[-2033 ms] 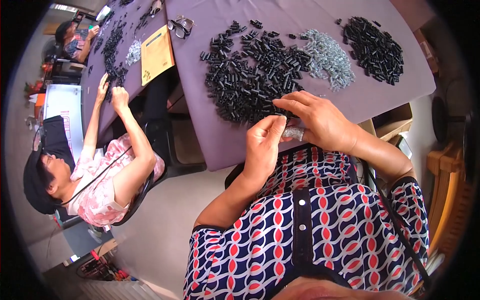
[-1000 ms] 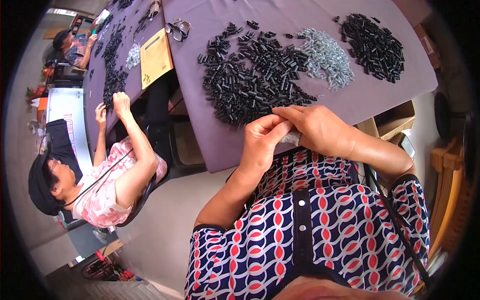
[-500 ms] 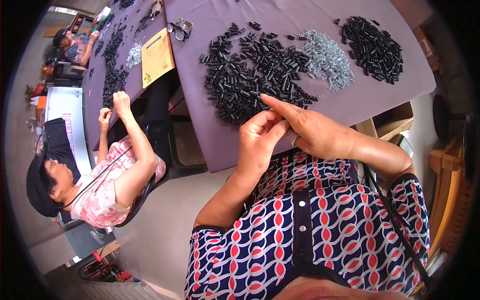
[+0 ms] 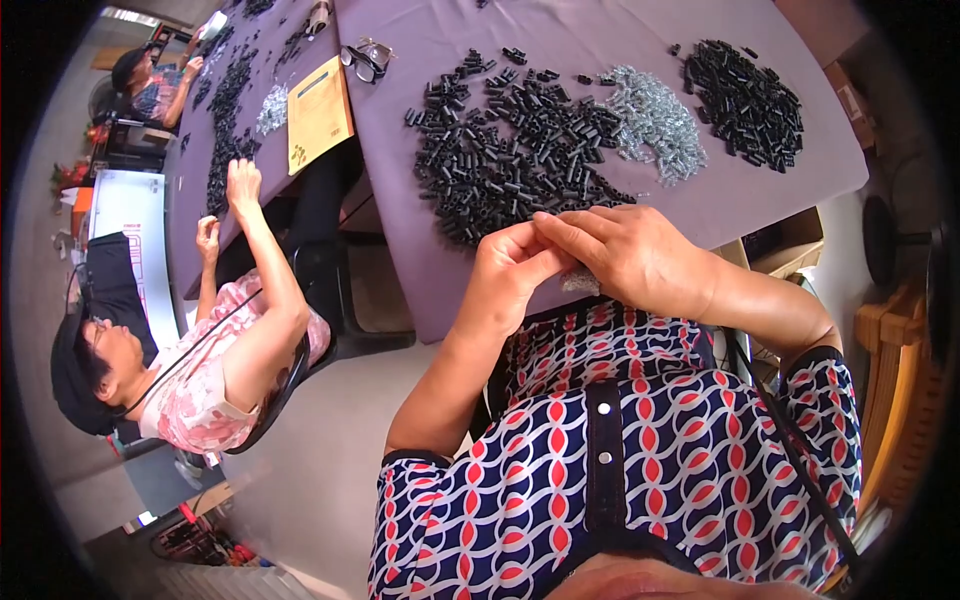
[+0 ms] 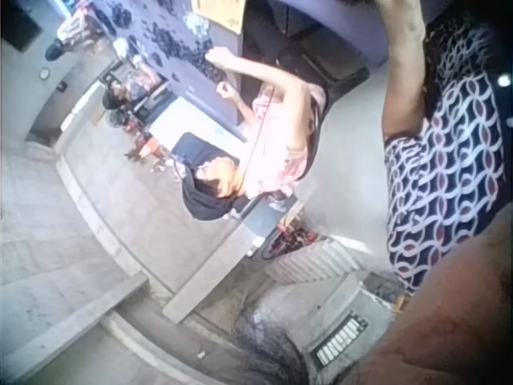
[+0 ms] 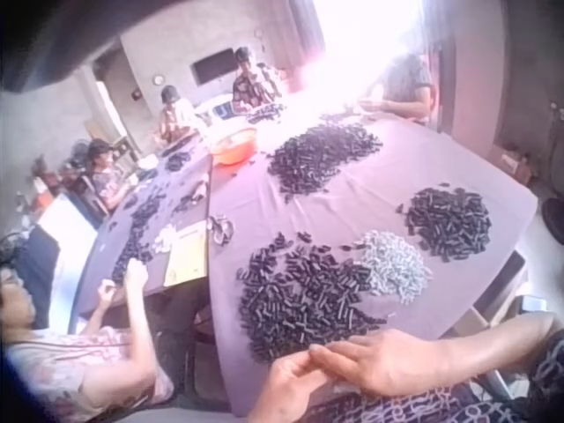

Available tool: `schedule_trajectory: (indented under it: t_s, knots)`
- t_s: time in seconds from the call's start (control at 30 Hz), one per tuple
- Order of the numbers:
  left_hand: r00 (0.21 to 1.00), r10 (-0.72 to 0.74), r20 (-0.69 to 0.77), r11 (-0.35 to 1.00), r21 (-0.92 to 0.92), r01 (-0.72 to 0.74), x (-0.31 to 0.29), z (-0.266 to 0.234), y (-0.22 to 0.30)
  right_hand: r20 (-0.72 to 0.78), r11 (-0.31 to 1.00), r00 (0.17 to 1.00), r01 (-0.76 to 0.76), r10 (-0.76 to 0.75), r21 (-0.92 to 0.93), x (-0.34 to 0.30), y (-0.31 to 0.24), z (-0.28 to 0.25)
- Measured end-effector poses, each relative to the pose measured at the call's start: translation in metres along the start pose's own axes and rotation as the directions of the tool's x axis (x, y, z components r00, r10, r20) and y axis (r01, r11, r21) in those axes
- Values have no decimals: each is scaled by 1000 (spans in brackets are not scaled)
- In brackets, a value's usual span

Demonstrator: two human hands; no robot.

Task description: Sorting and assembling small hardware components at a workbench.

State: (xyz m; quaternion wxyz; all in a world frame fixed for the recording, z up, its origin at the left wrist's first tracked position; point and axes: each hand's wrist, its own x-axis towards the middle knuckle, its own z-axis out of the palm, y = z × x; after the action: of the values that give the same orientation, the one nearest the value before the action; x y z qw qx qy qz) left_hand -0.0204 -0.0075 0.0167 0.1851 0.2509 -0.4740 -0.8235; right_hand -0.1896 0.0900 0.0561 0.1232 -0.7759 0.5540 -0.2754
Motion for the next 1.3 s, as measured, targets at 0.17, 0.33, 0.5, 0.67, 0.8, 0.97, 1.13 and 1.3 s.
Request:
schedule_trajectory:
  t_s: [0.17, 0.33, 0.5, 0.67, 0.8, 0.97, 1.13, 1.3]
  knots:
    - [999, -25, 40, 1000, -1, 25, 4, -7, -5, 54, 1000, 999, 1, -1, 2, 0, 5, -5]
    - [989, -99, 107, 995, 12, 98, 10, -13, -6, 40, 999, 999, 32, -31, -29, -5, 12, -6]
    - [997, -70, 44, 996, -54, 72, 9, 11, -4, -126, 998, 991, 39, -45, -50, -8, 20, -2]
    - [994, -19, 112, 997, -67, 27, 4, 16, -5, -220, 991, 975, -1, 31, 136, -13, 24, 5]
    - [997, 2, 73, 993, 117, -11, -1, 22, 4, -171, 964, 984, -12, 60, 267, -14, 24, 1]
    - [999, 31, 21, 940, 338, -37, -5, 28, 8, -140, 941, 990, 60, -13, 334, -13, 32, 5]
    - [993, 110, 44, 889, 442, -118, -9, 34, 9, -160, 964, 985, 103, -64, 246, -19, 35, 8]
    - [999, 26, 20, 997, 76, -28, -22, 41, -1, -157, 959, 986, 103, -63, 264, -24, 34, 6]
